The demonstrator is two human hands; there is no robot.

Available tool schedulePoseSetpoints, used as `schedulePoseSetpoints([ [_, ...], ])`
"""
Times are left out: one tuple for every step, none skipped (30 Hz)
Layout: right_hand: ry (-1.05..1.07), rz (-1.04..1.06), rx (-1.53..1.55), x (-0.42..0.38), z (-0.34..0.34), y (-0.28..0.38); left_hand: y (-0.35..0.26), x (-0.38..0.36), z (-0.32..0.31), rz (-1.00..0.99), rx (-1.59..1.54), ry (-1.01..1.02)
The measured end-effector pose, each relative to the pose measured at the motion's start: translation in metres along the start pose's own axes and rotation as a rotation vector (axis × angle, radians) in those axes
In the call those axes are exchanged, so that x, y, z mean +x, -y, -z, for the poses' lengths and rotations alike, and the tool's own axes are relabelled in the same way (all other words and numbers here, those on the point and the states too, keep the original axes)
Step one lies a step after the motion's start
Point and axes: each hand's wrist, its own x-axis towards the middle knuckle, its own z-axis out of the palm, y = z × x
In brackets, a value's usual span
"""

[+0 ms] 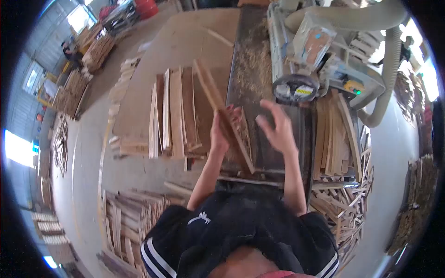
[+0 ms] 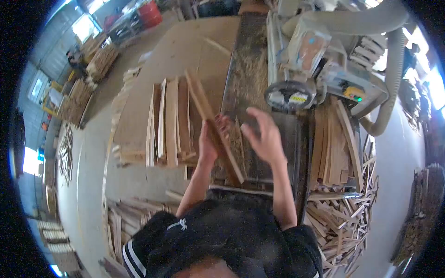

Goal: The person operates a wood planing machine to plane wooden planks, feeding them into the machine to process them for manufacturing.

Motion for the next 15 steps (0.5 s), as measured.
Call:
schedulePoseSetpoints([
  [0.101,-0.053,0.079,-0.031,-0.010,0.012,0.014,0.003,-0.005,0.013,0.000,-0.048],
  [0.194,-0.112,0.100,-0.062,-0.018,0.023,0.029,0.005,-0.012,0.023,0.044,-0.051],
  [0.275,-0.168,0.112,-0.087,-0.020,0.027,0.044,0.002,-0.015,0.037,0.085,-0.037],
  [0.282,-0.198,0.110,-0.108,-0.017,0.023,0.059,-0.006,-0.014,0.066,0.079,-0.047],
  [0.365,-0.310,0.080,-0.127,-0.014,0.016,0.072,-0.012,-0.014,0.152,0.134,-0.081],
  [0.445,-0.420,0.048,-0.146,-0.010,0.009,0.086,-0.018,-0.015,0.237,0.187,-0.110],
  [0.440,-0.448,0.037,-0.166,-0.008,-0.001,0.099,-0.026,-0.016,0.266,0.180,-0.103],
  [0.367,-0.484,0.195,-0.185,-0.007,-0.014,0.111,-0.034,-0.018,0.361,0.358,-0.107],
  [0.292,-0.510,0.350,-0.199,-0.002,-0.023,0.123,-0.043,-0.020,0.446,0.534,-0.109],
  [0.346,-0.713,0.483,-0.209,0.006,-0.025,0.133,-0.052,-0.025,0.483,0.556,-0.102],
  [0.350,-0.716,0.469,-0.221,0.014,-0.027,0.142,-0.060,-0.030,0.485,0.542,-0.098],
  [0.249,-0.866,0.787,-0.233,0.020,-0.030,0.144,-0.069,-0.043,0.499,0.533,-0.091],
  [0.145,-1.011,1.106,-0.246,0.023,-0.036,0.148,-0.076,-0.050,0.510,0.521,-0.094],
  [0.092,-1.070,1.182,-0.265,0.018,-0.053,0.164,-0.077,-0.036,0.445,0.529,-0.075],
  [0.130,-1.083,1.177,-0.267,0.029,-0.052,0.169,-0.081,-0.037,0.437,0.513,-0.107],
])
